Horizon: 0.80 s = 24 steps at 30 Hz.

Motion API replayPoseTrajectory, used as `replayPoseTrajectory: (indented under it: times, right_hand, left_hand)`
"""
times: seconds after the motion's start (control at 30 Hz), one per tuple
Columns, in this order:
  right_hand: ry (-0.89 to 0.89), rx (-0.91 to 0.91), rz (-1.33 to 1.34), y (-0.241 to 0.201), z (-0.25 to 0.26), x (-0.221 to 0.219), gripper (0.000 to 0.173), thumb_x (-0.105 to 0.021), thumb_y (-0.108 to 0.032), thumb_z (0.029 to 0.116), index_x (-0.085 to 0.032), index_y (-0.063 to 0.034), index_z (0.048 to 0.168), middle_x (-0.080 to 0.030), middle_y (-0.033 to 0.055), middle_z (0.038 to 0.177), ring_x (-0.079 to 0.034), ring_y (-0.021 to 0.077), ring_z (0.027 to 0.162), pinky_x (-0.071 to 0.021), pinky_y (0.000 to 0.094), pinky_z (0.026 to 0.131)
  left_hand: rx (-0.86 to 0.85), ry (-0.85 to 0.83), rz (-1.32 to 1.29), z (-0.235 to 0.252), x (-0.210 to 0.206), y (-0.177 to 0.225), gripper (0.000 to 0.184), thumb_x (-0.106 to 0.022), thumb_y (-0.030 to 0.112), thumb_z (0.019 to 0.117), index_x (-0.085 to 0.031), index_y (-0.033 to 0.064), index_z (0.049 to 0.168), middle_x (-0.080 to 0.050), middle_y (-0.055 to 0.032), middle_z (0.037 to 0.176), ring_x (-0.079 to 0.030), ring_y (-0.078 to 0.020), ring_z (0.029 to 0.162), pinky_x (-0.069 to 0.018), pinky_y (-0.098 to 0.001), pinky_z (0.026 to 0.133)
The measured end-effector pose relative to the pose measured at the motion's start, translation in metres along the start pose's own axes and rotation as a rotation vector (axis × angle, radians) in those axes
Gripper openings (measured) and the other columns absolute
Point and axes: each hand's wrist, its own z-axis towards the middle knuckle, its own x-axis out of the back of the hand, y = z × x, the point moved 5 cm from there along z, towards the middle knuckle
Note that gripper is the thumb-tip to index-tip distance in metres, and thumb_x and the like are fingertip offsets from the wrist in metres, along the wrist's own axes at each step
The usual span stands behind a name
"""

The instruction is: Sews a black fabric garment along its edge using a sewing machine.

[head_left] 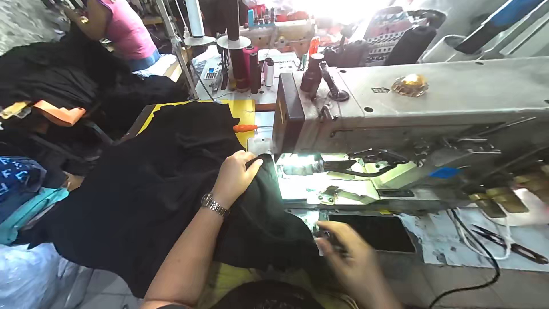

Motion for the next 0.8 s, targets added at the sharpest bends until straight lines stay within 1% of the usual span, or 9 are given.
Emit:
replayPoseTrajectory:
  times: [0.07,0.1,0.23,0.3,0.4,0.47,0.53,0.63,0.8]
  right_hand:
    - [-0.151,-0.008,0.012,0.0,0.0,-0.049,0.049,-0.065,-0.045,0.0975,-0.066,-0.0143,0.136,-0.073,0.0039,0.12,-0.071,0.0136,0.105,-0.0615,0.0368,0.088]
    - [-0.217,-0.019,0.025,-0.003,-0.001,-0.063,0.05,-0.067,-0.043,0.0963,-0.065,-0.0151,0.137,-0.074,0.0019,0.113,-0.073,0.0133,0.098,-0.0627,0.0385,0.084]
    - [-0.606,-0.115,0.045,-0.018,-0.002,-0.086,0.026,-0.067,-0.033,0.0963,-0.07,-0.0083,0.106,-0.07,0.0062,0.083,-0.07,0.0224,0.076,-0.0596,0.0493,0.071]
    - [-0.749,-0.174,0.048,-0.016,0.001,-0.085,0.024,-0.063,-0.032,0.099,-0.068,-0.0092,0.102,-0.068,0.0069,0.079,-0.069,0.0232,0.075,-0.0574,0.05,0.07]
    - [-0.852,-0.206,0.065,-0.012,0.005,-0.077,0.022,-0.06,-0.029,0.1015,-0.07,-0.0126,0.111,-0.072,0.0062,0.088,-0.071,0.0219,0.083,-0.0578,0.05,0.077]
    - [-0.746,-0.138,0.014,-0.012,0.01,-0.062,0.022,-0.063,-0.03,0.1001,-0.073,-0.0166,0.114,-0.075,0.0022,0.096,-0.072,0.0179,0.088,-0.06,0.0474,0.081]
    - [-0.467,-0.012,-0.091,-0.016,0.022,-0.04,0.026,-0.067,-0.033,0.0953,-0.073,-0.0163,0.115,-0.074,0.0012,0.097,-0.072,0.0172,0.085,-0.0619,0.0444,0.076]
    - [-0.202,0.057,-0.24,-0.03,0.048,-0.012,0.038,-0.061,-0.035,0.0974,-0.067,-0.0127,0.128,-0.072,0.005,0.115,-0.07,0.0221,0.105,-0.0586,0.0434,0.092]
    - [0.053,0.21,-0.4,-0.057,0.084,-0.012,0.026,-0.058,-0.021,0.0986,-0.075,-0.0112,0.116,-0.074,0.0101,0.106,-0.07,0.0309,0.1,-0.0584,0.0474,0.088]
  left_hand:
    - [-0.006,-0.003,-0.019,-0.003,0.003,0.002,0.023,-0.064,0.027,0.0998,-0.075,0.0088,0.093,-0.066,-0.0028,0.084,-0.065,-0.0127,0.079,-0.0568,-0.0339,0.073]
    - [-0.006,-0.009,-0.031,-0.003,0.005,0.004,0.023,-0.063,0.028,0.0998,-0.075,0.0091,0.093,-0.066,-0.0024,0.084,-0.064,-0.012,0.078,-0.0562,-0.033,0.072]
    - [0.006,-0.052,-0.101,-0.005,0.01,0.008,0.024,-0.063,0.03,0.0997,-0.075,0.0106,0.092,-0.068,-0.0002,0.085,-0.065,-0.0089,0.079,-0.0558,-0.0312,0.072]
    - [0.022,-0.082,-0.136,-0.006,0.011,0.009,0.023,-0.064,0.031,0.0995,-0.075,0.0117,0.094,-0.069,0.0009,0.088,-0.065,-0.0076,0.081,-0.0564,-0.0313,0.074]
    - [0.052,-0.135,-0.183,-0.007,0.009,0.008,0.026,-0.069,0.038,0.0957,-0.076,0.0127,0.098,-0.07,0.0012,0.092,-0.066,-0.0075,0.085,-0.0573,-0.0328,0.077]
    - [0.034,-0.173,-0.232,-0.009,0.01,0.011,0.027,-0.075,0.036,0.0916,-0.076,0.0113,0.102,-0.07,0.0004,0.095,-0.066,-0.0083,0.089,-0.0571,-0.033,0.081]
    - [-0.081,-0.182,-0.285,-0.016,0.016,0.019,0.018,-0.078,0.023,0.09,-0.075,0.0084,0.1,-0.068,-0.0008,0.098,-0.065,-0.0082,0.091,-0.057,-0.0292,0.082]
    - [-0.28,-0.176,-0.299,-0.031,0.024,0.035,0.01,-0.069,0.009,0.0942,-0.074,0.0093,0.102,-0.071,-0.0013,0.104,-0.067,-0.0093,0.101,-0.0574,-0.0311,0.092]
    - [-0.443,-0.138,-0.168,-0.052,0.02,0.045,0.025,-0.056,0.009,0.0989,-0.077,0.0201,0.097,-0.066,-0.0012,0.097,-0.061,-0.0153,0.104,-0.0456,-0.0415,0.101]
